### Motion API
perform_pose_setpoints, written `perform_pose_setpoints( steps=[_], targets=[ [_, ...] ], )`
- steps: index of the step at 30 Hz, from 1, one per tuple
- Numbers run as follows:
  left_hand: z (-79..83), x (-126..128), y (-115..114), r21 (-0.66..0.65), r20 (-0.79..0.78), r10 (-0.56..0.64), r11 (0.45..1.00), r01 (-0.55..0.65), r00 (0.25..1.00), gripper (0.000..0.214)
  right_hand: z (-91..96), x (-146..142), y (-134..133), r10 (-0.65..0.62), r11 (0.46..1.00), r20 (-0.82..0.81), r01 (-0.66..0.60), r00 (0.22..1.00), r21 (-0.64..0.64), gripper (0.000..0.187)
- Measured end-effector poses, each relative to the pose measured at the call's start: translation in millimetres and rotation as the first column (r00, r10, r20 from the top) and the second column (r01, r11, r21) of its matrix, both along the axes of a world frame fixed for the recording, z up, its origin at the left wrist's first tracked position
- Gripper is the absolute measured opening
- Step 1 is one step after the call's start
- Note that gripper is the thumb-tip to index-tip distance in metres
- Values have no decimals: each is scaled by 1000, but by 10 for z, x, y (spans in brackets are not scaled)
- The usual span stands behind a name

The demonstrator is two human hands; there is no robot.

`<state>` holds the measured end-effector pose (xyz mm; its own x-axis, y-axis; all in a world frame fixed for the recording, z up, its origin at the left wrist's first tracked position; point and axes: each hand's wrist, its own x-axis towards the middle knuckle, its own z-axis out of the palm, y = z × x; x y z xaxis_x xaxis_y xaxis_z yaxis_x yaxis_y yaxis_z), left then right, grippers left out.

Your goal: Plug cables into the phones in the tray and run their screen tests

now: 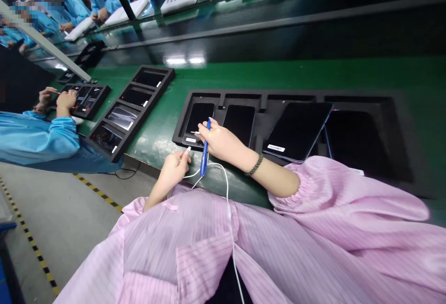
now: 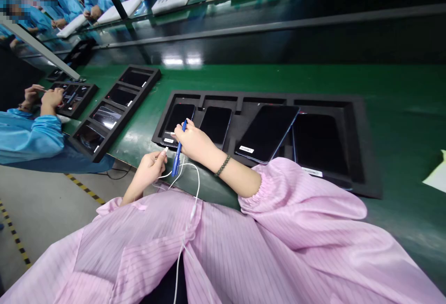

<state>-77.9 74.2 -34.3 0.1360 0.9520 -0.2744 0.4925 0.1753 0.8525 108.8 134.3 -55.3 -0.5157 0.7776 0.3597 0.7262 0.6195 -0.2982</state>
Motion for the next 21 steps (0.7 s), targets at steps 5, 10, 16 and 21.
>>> perform_pose_setpoints(
  steps=[5,10,16,21],
  targets=[
    [-29,118,1,-8,30,9,1000,-9,1000,51,7,3,2,0,1000,14,0,1000,-3,34],
    [-74,186,23,-8,27,47,999,-47,999,51,9,-13,-6,4,1000,17,-4,1000,-18,35],
    [-90,228,95,-110,154,92,991,-76,984,49,34,-65,-29,9,999,33,-7,999,-51,27],
    [18,192,176,-258,269,43,966,29,962,49,93,-86,-27,6,997,54,-1,999,-79,31]
  ],
)
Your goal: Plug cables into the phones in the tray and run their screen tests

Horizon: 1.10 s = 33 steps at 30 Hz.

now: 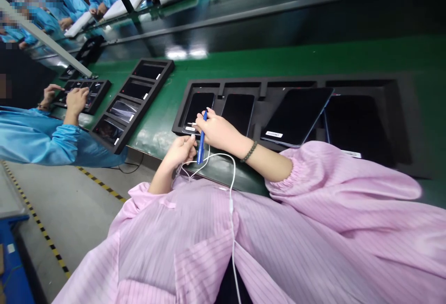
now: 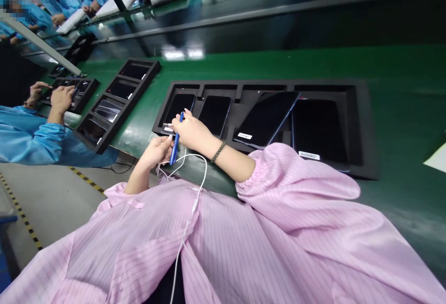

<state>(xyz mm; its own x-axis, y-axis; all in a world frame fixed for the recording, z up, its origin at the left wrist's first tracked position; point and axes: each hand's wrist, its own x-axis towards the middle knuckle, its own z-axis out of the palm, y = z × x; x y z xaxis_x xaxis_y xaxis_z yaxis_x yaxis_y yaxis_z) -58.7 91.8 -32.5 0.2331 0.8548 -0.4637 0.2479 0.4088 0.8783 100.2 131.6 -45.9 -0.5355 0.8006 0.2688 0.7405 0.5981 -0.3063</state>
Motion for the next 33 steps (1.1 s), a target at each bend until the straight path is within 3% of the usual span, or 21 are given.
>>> perform_pose_setpoints(
  steps=[3,5,6,8,10,11,12,14,16,17,20,24,26,28,33],
  targets=[
    [70,-87,-11,46,-59,24,999,-21,998,44,36,53,-11,-9,1000,9,9,1000,-8,33],
    [100,-189,-47,223,-130,184,963,-152,974,37,69,157,-52,-8,1000,11,8,1000,6,33],
    [111,-251,-69,343,-140,303,908,-241,943,34,89,237,-88,-17,999,10,17,1000,27,33],
    [137,-381,-111,529,-70,518,744,-408,853,30,126,459,-194,-84,993,11,82,996,89,35],
    [180,-487,-151,557,73,623,623,-550,779,32,148,749,-333,-236,962,7,232,972,147,38],
    [211,-520,-173,513,149,636,605,-609,757,33,148,908,-406,-337,929,1,332,941,165,39],
    [247,-535,-198,442,221,631,615,-653,744,34,142,1069,-474,-446,879,-13,441,895,179,40],
    [327,-508,-265,262,332,592,690,-675,734,39,110,1366,-573,-644,745,-51,641,763,184,41],
    [394,-413,-358,105,390,538,780,-616,747,44,66,1591,-609,-762,633,-68,763,644,126,40],
    [413,-347,-413,54,405,512,813,-579,757,45,46,1665,-606,-790,605,-67,792,610,81,40],
    [382,-136,-597,-5,420,400,899,-438,815,48,17,1732,-565,-783,618,-107,785,612,-38,35],
    [169,9,-800,-59,438,101,995,-84,893,59,27,1635,-538,-744,656,-291,740,601,-148,34],
    [68,18,-843,-72,449,-3,997,39,894,61,15,1586,-527,-709,687,-396,698,584,-202,39],
    [23,23,-842,-35,393,-59,996,79,918,62,-12,1553,-506,-662,729,-488,641,569,-242,45],
    [163,91,-752,78,146,-208,977,198,967,64,-15,1523,-464,-602,783,-613,526,512,-331,53]
  ],
)
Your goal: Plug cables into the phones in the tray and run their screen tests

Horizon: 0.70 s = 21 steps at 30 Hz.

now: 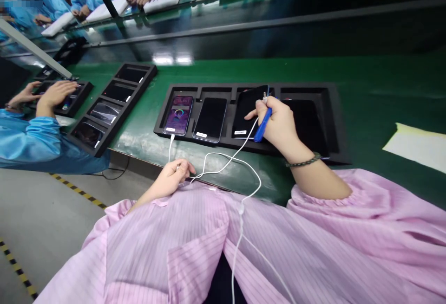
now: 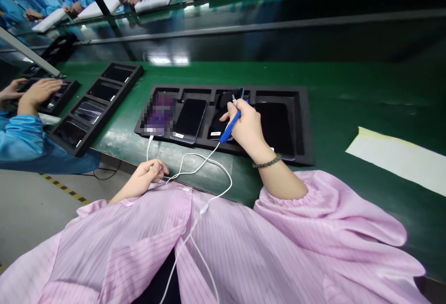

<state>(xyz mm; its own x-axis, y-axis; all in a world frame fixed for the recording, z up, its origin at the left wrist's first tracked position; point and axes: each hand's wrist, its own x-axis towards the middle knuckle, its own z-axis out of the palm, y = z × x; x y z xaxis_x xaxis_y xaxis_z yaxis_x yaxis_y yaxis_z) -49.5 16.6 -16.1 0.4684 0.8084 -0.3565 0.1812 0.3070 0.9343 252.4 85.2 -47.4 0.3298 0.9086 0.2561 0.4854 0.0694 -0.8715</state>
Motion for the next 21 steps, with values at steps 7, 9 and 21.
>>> perform_pose_setpoints(
  steps=[7,9,21],
  targets=[
    [-50,162,125,48,-51,-103,993,106,993,53,173,130,-56,81,996,-60,-79,995,46,65],
    [-135,261,188,22,-117,-61,998,64,991,45,222,177,-122,141,990,-1,-141,990,-18,64],
    [-167,603,468,-388,79,63,921,-27,995,35,252,-298,-175,296,927,683,-373,668,-37,37]
  ],
)
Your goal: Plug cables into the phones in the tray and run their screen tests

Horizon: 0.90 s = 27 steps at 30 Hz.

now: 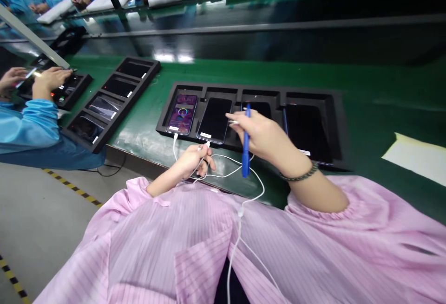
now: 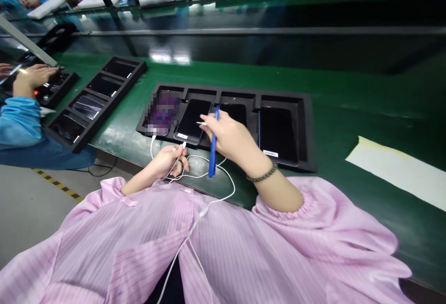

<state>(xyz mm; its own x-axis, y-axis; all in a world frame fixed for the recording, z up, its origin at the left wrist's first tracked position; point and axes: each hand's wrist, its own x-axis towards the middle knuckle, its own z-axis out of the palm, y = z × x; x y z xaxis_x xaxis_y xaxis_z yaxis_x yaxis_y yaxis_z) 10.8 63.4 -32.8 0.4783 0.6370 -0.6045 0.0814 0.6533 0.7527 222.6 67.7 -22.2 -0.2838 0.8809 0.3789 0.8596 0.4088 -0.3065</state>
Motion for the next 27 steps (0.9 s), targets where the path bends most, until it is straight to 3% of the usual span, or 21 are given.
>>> perform_pose_setpoints(
  steps=[3,10,12,14,16,18,19,21,23,27],
  targets=[
    [-2,6,-3,-13,13,-9,1000,9,1000,36,-125,-152,149,129,987,23,-127,991,-102,35],
    [26,88,75,-39,-3,17,999,-17,1000,33,-117,-250,222,124,979,0,-122,992,-163,30],
    [65,107,88,-27,-84,-21,999,19,996,32,-95,-278,213,120,978,19,-115,993,-176,30],
    [157,83,44,73,-253,-88,991,110,963,29,-84,-298,198,115,978,37,-107,993,-180,29],
    [307,6,-65,310,-460,-91,916,256,883,23,-81,-286,172,117,979,49,-107,992,-175,28],
    [490,-104,-211,581,-590,33,710,397,806,13,-77,-218,125,130,979,33,-123,991,-162,26],
    [578,-157,-282,656,-598,91,626,422,796,7,-72,-160,90,127,980,2,-125,992,-154,27],
    [713,-229,-396,734,-572,143,530,425,808,8,-48,-4,-4,83,983,-134,-103,988,-149,32],
    [776,-242,-455,736,-512,72,550,394,856,9,-1,188,-129,-17,986,-344,-43,939,-164,42],
    [726,-196,-430,510,-289,-246,778,366,925,21,161,595,-403,-205,979,-606,151,768,-139,54]
  ],
)
